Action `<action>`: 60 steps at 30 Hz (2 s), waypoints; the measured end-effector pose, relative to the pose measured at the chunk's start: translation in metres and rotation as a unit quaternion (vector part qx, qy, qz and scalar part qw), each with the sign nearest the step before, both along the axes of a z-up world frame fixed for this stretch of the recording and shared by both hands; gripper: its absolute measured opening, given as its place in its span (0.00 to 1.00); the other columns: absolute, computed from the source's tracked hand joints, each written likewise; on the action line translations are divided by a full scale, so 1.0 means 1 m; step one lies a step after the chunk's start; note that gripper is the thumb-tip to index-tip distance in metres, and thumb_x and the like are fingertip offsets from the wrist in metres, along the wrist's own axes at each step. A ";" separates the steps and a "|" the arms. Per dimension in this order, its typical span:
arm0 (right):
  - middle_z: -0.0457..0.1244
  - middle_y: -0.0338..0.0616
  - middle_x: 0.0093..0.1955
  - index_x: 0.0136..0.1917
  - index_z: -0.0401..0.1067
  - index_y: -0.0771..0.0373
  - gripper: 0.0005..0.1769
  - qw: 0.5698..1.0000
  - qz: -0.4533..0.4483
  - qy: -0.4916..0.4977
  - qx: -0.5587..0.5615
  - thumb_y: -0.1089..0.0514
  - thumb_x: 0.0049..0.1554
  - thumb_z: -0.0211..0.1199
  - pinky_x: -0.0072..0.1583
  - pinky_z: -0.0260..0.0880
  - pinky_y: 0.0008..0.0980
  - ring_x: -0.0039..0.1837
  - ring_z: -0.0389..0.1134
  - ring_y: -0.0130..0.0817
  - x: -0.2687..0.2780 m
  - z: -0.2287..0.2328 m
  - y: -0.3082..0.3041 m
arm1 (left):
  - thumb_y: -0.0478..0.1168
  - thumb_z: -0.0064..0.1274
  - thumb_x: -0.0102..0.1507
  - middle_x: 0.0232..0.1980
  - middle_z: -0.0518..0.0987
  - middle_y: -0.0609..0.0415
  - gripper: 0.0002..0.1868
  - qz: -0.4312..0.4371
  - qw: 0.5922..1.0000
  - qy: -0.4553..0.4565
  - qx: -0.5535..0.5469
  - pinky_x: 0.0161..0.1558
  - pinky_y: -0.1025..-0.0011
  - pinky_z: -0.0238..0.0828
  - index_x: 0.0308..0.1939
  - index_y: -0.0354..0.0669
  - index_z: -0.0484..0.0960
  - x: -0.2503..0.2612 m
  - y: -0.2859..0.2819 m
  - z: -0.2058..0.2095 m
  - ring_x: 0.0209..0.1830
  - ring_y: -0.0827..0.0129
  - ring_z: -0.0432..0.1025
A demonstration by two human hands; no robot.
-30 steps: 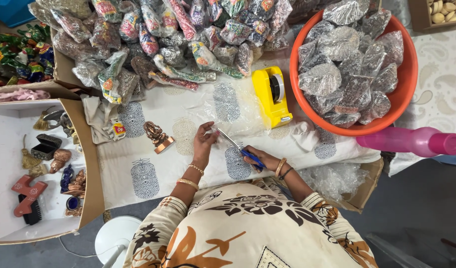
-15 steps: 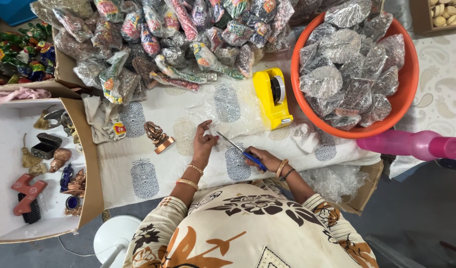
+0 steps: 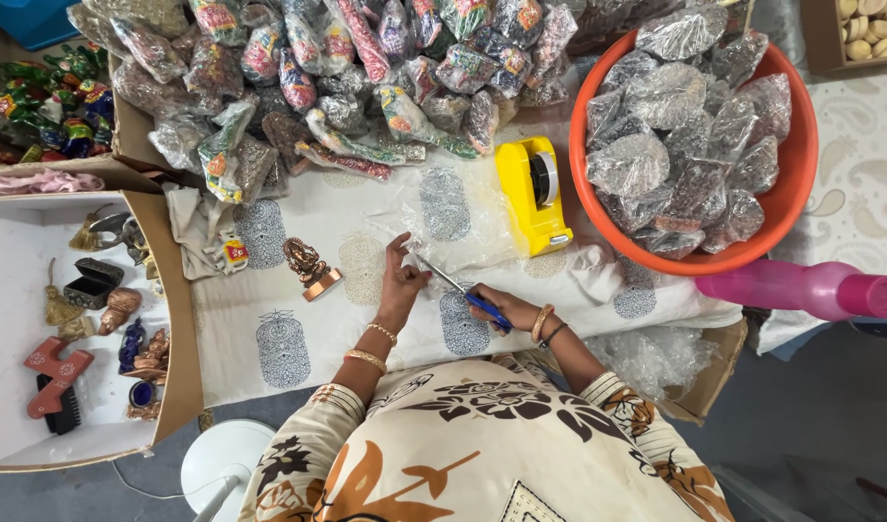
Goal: Wrapping small metal figurines in bubble wrap and securing them with tape.
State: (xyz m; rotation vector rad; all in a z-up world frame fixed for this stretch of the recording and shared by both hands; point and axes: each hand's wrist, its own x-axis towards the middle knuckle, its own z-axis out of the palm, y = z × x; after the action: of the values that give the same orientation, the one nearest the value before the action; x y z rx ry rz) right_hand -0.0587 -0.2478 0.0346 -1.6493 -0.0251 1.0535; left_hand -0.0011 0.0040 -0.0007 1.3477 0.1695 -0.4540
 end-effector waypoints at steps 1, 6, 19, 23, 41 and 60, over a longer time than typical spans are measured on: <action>0.60 0.34 0.39 0.62 0.62 0.58 0.24 1.000 0.001 0.000 0.000 0.40 0.63 0.58 0.34 0.65 0.23 0.32 0.61 0.20 0.002 0.002 0.002 | 0.16 0.55 0.56 0.74 0.60 0.40 0.47 0.001 1.000 0.000 0.000 0.37 0.80 0.70 0.75 0.50 0.55 0.000 0.000 0.001 0.31 0.80 0.62; 0.62 0.35 0.38 0.63 0.64 0.57 0.25 0.999 -0.019 -0.021 -0.030 0.41 0.60 0.61 0.32 0.62 0.24 0.29 0.59 0.21 0.007 0.014 0.011 | 0.17 0.55 0.55 0.76 0.58 0.39 0.48 0.000 1.000 -0.003 0.006 0.34 0.80 0.69 0.74 0.50 0.54 0.002 0.000 0.006 0.29 0.80 0.63; 0.60 0.34 0.40 0.61 0.64 0.59 0.22 0.999 -0.037 -0.007 0.012 0.42 0.63 0.59 0.33 0.65 0.23 0.30 0.59 0.19 0.014 0.000 0.017 | 0.17 0.55 0.56 0.76 0.59 0.39 0.50 -0.018 1.000 -0.006 0.018 0.34 0.79 0.72 0.76 0.54 0.52 0.002 0.001 0.008 0.30 0.80 0.67; 0.64 0.33 0.41 0.59 0.65 0.57 0.19 0.999 -0.037 -0.032 -0.011 0.46 0.61 0.62 0.32 0.64 0.23 0.31 0.60 0.18 0.016 0.002 0.019 | 0.18 0.56 0.56 0.76 0.57 0.39 0.51 -0.015 1.000 -0.007 0.021 0.34 0.79 0.72 0.76 0.54 0.50 0.002 0.001 0.011 0.31 0.79 0.68; 0.61 0.31 0.43 0.61 0.63 0.56 0.24 1.000 -0.007 0.013 0.016 0.39 0.62 0.58 0.34 0.65 0.22 0.32 0.60 0.18 0.032 0.007 0.020 | 0.17 0.53 0.58 0.70 0.59 0.44 0.47 0.041 0.998 -0.015 0.042 0.32 0.74 0.81 0.75 0.51 0.54 0.011 0.001 0.000 0.33 0.74 0.74; 0.71 0.34 0.52 0.65 0.65 0.55 0.19 1.000 -0.012 0.003 -0.017 0.50 0.63 0.56 0.34 0.65 0.21 0.39 0.66 0.17 0.040 0.001 0.016 | 0.33 0.54 0.67 0.60 0.74 0.48 0.23 0.110 0.987 0.015 0.120 0.27 0.76 0.76 0.66 0.47 0.69 0.014 0.006 0.012 0.35 0.74 0.75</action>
State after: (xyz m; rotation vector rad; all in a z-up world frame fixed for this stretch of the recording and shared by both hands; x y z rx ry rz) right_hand -0.0190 -0.2319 0.0355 -1.6740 0.0172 1.0446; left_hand 0.0131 0.0097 0.0109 1.5390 0.4039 -0.2738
